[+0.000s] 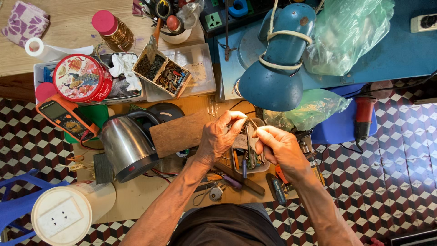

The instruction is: The person works at a cluttered workbench handling small electronic components, picking and positioning parts with tweezers over a circuit board. They then hold an orange hot-air tool aimed at a small dish of components while steadying a part with the other hand.

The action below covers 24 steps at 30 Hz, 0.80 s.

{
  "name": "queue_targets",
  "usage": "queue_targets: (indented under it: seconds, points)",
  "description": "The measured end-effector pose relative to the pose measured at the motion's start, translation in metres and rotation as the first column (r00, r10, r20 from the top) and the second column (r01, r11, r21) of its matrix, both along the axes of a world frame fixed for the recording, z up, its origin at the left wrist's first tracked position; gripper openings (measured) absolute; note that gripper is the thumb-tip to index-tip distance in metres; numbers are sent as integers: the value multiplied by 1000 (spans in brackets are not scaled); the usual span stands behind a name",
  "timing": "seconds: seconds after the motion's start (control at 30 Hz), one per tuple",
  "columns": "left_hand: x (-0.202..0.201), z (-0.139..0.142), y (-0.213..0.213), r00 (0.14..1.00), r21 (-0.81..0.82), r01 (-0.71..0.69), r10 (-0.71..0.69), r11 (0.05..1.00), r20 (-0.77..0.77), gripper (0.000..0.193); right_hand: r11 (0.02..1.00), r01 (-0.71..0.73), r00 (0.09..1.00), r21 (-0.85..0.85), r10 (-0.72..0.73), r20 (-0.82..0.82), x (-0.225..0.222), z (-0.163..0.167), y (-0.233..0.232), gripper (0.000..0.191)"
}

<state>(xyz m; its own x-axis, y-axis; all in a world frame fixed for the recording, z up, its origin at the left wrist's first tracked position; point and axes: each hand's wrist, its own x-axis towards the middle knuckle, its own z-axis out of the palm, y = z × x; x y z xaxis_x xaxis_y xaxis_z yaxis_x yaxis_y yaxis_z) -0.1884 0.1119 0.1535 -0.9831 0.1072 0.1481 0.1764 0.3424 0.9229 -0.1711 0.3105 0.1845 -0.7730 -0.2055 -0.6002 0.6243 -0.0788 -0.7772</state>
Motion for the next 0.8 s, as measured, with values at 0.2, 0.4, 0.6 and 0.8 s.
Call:
queue_targets:
  seconds: [0.2,0.4,0.6,0.8]
  points:
    - [5,12,-6,982,23,69,-64,997,-180,17,809,53,980,-586,70,185,7,-7,7,26]
    - [5,14,-6,971,-104,63,-85,993,-224,14,989,-126,974,79,138,-180,10,-17,5,26]
    - [8,13,3,965,-155,22,-62,988,-254,13,842,44,902,537,198,-384,17,-26,-11,19]
    - [11,11,10,987,-80,-48,34,996,-159,11,613,392,565,686,429,-705,27,-17,-25,15]
